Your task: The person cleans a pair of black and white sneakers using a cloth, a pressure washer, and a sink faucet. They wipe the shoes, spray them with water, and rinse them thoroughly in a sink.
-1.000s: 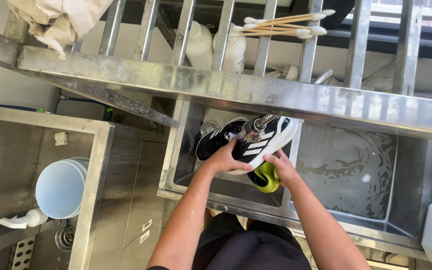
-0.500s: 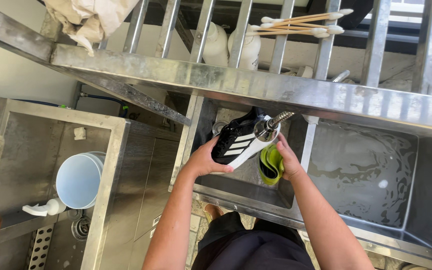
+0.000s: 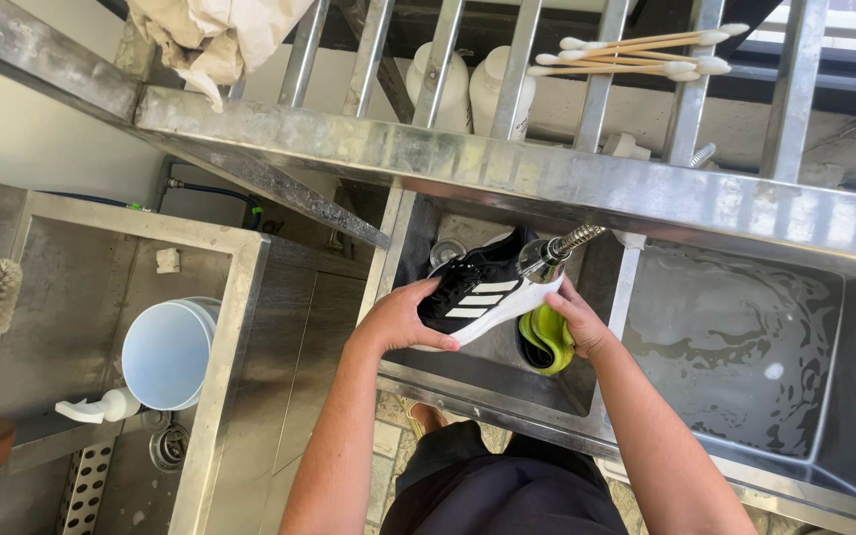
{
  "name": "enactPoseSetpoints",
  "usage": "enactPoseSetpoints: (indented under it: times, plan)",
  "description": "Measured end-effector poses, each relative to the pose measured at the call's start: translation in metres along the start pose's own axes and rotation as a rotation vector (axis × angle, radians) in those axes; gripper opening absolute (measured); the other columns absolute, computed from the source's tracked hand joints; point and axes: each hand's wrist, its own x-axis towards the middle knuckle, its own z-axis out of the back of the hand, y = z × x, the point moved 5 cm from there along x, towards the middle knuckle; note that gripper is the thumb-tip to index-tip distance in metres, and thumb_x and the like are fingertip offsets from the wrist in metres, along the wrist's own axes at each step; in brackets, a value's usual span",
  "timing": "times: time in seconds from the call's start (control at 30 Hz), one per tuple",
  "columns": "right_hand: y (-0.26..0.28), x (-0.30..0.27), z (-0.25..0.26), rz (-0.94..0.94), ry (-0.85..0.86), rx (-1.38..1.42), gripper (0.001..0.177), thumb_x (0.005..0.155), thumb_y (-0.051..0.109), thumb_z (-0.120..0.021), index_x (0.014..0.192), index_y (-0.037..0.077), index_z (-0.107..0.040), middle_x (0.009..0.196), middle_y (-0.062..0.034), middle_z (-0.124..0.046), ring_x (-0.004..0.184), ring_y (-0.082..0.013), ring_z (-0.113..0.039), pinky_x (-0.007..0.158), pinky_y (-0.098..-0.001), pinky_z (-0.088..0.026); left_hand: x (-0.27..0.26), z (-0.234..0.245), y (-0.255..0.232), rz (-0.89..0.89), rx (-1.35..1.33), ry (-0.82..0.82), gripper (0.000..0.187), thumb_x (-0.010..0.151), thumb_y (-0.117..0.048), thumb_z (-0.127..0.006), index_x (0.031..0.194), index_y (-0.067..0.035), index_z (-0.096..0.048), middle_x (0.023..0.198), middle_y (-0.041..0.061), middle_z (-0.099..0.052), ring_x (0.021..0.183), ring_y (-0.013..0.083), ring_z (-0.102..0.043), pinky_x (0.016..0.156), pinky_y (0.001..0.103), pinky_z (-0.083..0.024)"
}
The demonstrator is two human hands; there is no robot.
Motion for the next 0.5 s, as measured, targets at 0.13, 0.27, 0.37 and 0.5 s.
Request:
enactPoseSetpoints:
  times: [0.13,0.27,0.37,0.5]
  plan:
    - [0.001,-0.008,0.0,-0.026,-0.001,-0.051,0.087,0.083,0.029,-0.071,0.16,0.018,-0.033,0.146,-0.0094,-0.054,0.13,-0.024,-0.056,0.107,-0.0382,-0.046,-0.001,-0.001,-0.008,-0.012,0.117,0.007,0.115,0.041,-0.051,-0.095,0.144,-0.014,-0.057,0.141,0.01,-0.065,0.126,0.0282,-0.061,0.103,0.037,-0.047]
    - [0.012,-0.022,0.005,-0.068,-0.086,0.01,0.075,0.085,0.029,-0.068,0.154,0.012,-0.043,0.135,-0.0104,-0.061,0.12,-0.0242,-0.062,0.099,-0.0396,-0.052,0.014,-0.014,0.012,0.137,-0.071,0.131,0.114,0.042,-0.05,-0.091,0.146,-0.019,-0.057,0.131,0.013,-0.074,0.121,0.0248,-0.07,0.104,0.032,-0.05]
    - [0.023,-0.035,0.014,-0.067,-0.193,0.051,0.066,0.087,0.03,-0.066,0.147,0.01,-0.049,0.128,-0.0102,-0.065,0.113,-0.0227,-0.065,0.096,-0.0397,-0.053,0.037,-0.033,0.028,0.008,-0.23,0.117,0.103,0.065,-0.046,-0.096,0.149,-0.009,-0.049,0.144,0.015,-0.06,0.132,0.0235,-0.06,0.109,0.032,-0.044]
    - [0.04,-0.058,0.034,0.008,-0.274,0.124,0.059,0.088,0.035,-0.065,0.139,0.008,-0.054,0.121,-0.0104,-0.068,0.107,-0.0231,-0.068,0.094,-0.0405,-0.054,0.056,-0.057,0.035,-0.008,-0.805,0.202,0.074,0.086,-0.046,-0.071,0.148,-0.006,-0.06,0.135,0.013,-0.069,0.122,0.0202,-0.063,0.105,0.032,-0.045]
